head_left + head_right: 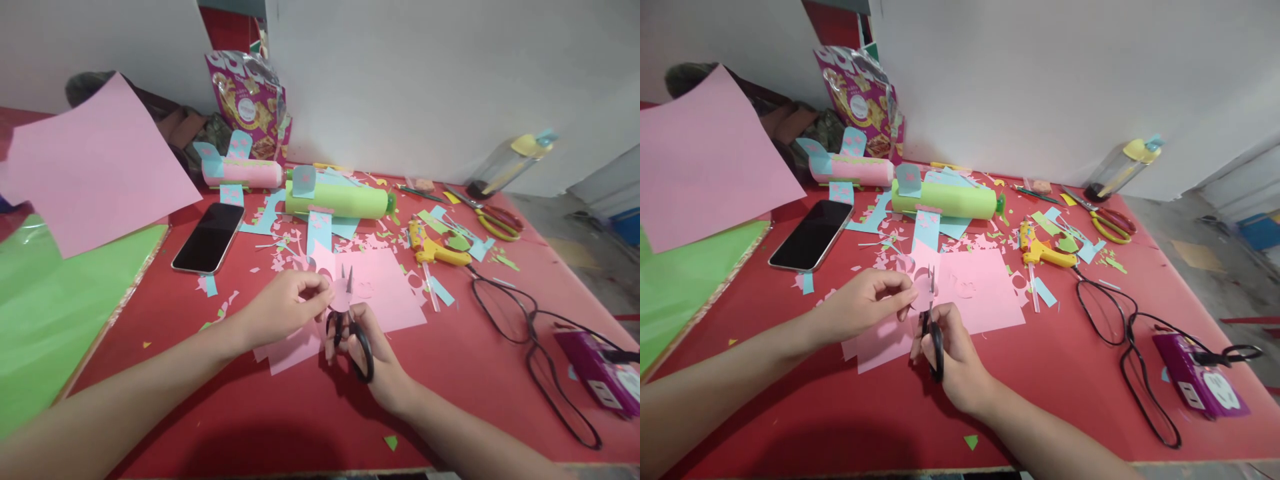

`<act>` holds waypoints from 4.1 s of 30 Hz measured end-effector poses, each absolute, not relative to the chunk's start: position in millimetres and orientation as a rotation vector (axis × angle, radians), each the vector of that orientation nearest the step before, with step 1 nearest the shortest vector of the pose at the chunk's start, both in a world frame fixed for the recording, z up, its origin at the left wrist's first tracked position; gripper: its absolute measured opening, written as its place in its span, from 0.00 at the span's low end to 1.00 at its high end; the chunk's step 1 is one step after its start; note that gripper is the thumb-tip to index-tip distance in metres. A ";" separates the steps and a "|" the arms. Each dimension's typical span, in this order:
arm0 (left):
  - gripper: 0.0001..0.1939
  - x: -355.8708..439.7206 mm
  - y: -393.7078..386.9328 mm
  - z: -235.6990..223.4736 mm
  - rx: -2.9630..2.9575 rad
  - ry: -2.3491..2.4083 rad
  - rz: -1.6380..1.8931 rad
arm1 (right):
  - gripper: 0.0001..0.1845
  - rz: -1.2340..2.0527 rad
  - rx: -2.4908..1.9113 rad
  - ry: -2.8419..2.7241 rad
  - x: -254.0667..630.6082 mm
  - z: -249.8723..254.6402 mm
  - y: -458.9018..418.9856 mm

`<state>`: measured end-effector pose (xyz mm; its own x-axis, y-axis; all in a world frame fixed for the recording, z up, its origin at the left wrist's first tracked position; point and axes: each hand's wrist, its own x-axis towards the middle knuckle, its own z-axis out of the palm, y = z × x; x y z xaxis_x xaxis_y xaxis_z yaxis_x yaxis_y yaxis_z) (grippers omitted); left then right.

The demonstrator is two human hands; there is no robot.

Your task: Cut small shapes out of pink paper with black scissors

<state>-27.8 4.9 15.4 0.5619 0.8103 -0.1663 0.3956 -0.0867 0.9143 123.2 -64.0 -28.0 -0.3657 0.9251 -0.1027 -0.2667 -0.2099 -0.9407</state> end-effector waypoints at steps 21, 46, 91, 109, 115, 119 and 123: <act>0.12 -37.2 14.8 19.0 1.783 1.091 0.575 | 0.17 1.725 -0.946 -1.126 121.9 -25.8 -62.5; 0.10 -26.8 1.2 16.8 1.817 1.152 0.525 | 0.17 1.733 -0.938 -1.116 122.5 -23.4 -63.2; 0.14 -29.4 5.2 20.6 1.772 1.147 0.538 | 0.16 1.742 -0.919 -1.130 121.8 -24.7 -62.9; 0.13 -21.3 -2.8 10.8 1.697 1.174 0.532 | 0.16 1.732 -0.931 -1.129 121.4 -25.9 -63.9; 0.13 -21.3 -2.6 12.7 1.682 1.175 0.518 | 0.16 1.725 -0.930 -1.152 120.9 -25.8 -63.4; 0.12 -22.6 -1.8 13.7 1.712 1.178 0.510 | 0.16 1.722 -0.971 -1.155 120.9 -24.4 -63.0; 0.12 -24.6 0.1 14.6 1.741 1.147 0.501 | 0.17 1.722 -0.989 -1.151 121.3 -23.4 -62.7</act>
<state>-24.6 0.1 14.6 0.4741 0.8663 -0.1571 0.4738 -0.1006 0.8748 121.3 -62.7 -23.4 -0.3537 0.9212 -0.1619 -0.2026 -0.2444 -0.9483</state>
